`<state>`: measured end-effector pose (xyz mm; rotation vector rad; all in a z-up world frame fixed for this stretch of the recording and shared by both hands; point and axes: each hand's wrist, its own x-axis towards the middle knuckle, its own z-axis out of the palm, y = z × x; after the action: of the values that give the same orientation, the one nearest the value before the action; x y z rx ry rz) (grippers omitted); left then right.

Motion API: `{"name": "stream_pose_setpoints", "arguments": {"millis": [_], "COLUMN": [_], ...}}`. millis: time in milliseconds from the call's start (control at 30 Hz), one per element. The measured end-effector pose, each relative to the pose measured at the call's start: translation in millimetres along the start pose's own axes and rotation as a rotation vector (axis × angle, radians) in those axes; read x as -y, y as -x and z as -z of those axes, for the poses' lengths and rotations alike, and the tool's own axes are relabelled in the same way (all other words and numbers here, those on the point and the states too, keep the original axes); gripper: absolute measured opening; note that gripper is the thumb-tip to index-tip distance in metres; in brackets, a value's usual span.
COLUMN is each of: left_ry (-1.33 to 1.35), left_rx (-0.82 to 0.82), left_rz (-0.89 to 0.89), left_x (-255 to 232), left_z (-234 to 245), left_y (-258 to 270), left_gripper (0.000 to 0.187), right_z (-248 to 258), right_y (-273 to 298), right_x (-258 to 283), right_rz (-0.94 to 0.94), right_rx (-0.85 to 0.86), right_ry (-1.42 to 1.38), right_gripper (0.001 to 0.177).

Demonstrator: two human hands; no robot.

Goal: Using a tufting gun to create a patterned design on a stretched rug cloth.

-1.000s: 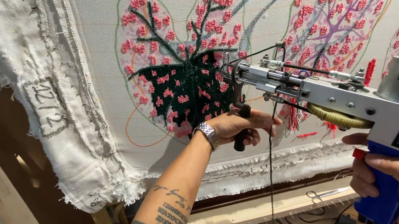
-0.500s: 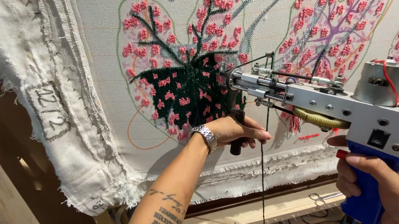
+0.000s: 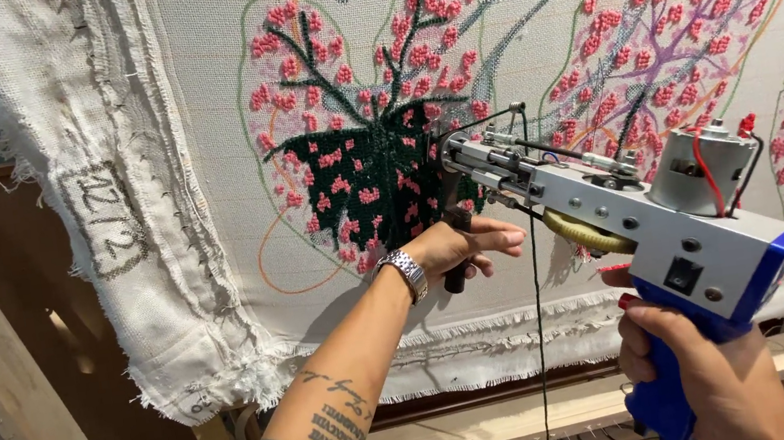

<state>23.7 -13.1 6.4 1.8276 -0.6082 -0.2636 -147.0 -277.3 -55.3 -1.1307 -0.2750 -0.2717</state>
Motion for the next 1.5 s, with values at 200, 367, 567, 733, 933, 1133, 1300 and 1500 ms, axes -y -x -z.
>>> {"name": "stream_pose_setpoints", "arguments": {"millis": [200, 367, 567, 733, 933, 1133, 1300, 1500], "left_ry": [-0.012, -0.047, -0.031, 0.022, 0.055, 0.051, 0.038, 0.006], "left_rx": [-0.139, -0.158, -0.170, -0.180, -0.222, -0.257, -0.257, -0.240], "left_rz": [0.099, 0.161, 0.156, 0.117, 0.141, 0.167, 0.115, 0.115], "left_x": [-8.5, -11.8, -12.8, -11.1, -6.7, -5.1, -0.8, -27.4], "left_z": [-1.5, -0.7, -6.4, -10.9, -5.7, 0.2, 6.2, 5.2], "left_y": [6.2, 4.3, 8.1, 5.6, -3.5, -5.8, -11.6, 7.4], "left_gripper": [0.057, 0.057, 0.055, 0.052, 0.051, 0.051, 0.056, 0.065], "right_z": [-31.3, -43.1, -21.7, -22.8, -59.6, -63.5, -68.0, -67.7], "right_y": [11.0, 13.8, 7.0, 7.6, 11.6, 2.9, 3.6, 0.5], "right_x": [6.2, 14.9, 11.4, 17.1, 43.1, 40.6, 37.9, 38.2], "right_rz": [0.077, -0.012, -0.021, 0.000, -0.012, -0.008, -0.005, -0.015], "right_rx": [0.105, -0.043, -0.003, 0.023, -0.029, -0.015, -0.061, -0.073], "right_ry": [0.044, 0.054, 0.032, 0.028, 0.128, 0.102, 0.151, 0.153], "right_gripper": [0.039, 0.034, 0.033, 0.032, 0.031, 0.025, 0.024, 0.024]}}
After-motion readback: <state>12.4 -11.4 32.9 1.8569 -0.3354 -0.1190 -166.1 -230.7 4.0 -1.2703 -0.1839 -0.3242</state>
